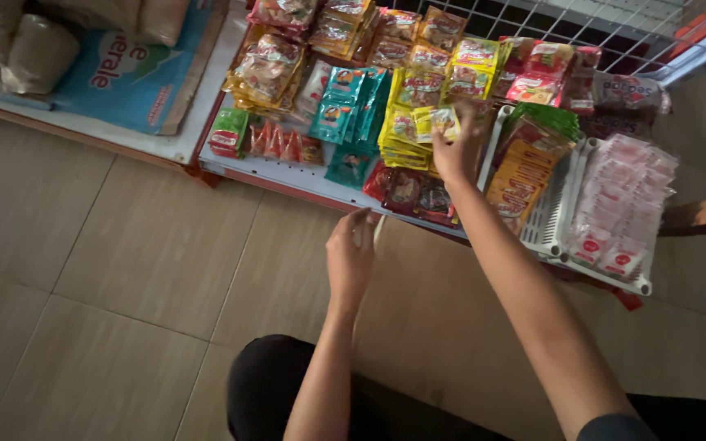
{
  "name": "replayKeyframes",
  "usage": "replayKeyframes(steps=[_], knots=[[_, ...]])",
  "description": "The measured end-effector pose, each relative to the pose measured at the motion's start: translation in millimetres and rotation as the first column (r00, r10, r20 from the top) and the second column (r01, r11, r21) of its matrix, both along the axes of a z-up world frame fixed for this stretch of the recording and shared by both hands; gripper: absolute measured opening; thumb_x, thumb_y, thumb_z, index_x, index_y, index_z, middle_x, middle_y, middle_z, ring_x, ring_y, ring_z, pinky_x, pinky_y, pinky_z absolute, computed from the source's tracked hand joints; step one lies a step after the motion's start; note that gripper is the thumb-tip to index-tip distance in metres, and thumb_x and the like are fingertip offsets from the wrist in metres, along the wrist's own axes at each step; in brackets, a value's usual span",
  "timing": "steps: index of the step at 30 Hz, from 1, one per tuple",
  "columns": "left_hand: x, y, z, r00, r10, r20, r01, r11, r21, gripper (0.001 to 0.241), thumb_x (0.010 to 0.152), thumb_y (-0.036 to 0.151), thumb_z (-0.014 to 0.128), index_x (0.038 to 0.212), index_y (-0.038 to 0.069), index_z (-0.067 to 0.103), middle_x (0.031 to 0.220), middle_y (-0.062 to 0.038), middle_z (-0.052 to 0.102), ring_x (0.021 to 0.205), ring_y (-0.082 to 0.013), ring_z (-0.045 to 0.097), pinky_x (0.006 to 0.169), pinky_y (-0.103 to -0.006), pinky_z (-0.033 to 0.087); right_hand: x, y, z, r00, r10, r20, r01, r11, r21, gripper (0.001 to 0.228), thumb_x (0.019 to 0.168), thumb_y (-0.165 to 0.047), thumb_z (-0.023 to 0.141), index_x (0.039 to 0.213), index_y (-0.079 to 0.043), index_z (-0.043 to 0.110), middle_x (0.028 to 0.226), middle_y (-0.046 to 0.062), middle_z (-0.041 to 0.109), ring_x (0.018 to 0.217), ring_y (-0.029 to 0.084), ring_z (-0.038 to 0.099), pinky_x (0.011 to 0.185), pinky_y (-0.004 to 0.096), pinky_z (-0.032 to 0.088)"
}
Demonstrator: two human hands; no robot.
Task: The person sits on the floor and organizes small snack packets into white plastic baskets. They handle pink, yellow, and orange packets, arranging them neatly and placing the baskets onto a low shelf.
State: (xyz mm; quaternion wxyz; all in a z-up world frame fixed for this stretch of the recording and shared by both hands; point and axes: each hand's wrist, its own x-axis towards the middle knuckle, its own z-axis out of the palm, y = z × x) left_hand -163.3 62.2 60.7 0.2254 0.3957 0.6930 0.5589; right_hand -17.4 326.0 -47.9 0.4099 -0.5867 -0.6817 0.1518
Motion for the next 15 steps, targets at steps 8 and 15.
replayKeyframes(steps=[8,15], knots=[[1,2,5,0.999,-0.022,-0.024,0.021,0.999,-0.027,0.022,0.098,0.013,0.065,0.113,0.0,0.072,0.107,-0.018,0.075,0.101,-0.0311,0.075,0.087,-0.039,0.056,-55,14,-9,0.876,-0.166,0.454,0.134,0.986,0.101,0.137,0.058,-0.086,0.091,0.139,0.012,0.039,0.144,0.042,0.042,0.129,0.065,0.041,0.082,0.084,0.046],[0,-4,19,0.998,-0.031,-0.057,0.031,1.0,-0.001,0.022,0.098,0.013,0.063,0.114,0.0,0.071,0.106,-0.017,0.075,0.099,-0.0304,0.075,0.086,-0.0391,0.056,-25,17,4,0.999,0.038,-0.015,-0.04,0.961,-0.272,0.093,0.064,-0.041,0.098,0.133,0.0,0.051,0.139,0.022,0.048,0.13,0.038,0.048,0.109,0.051,0.044]])
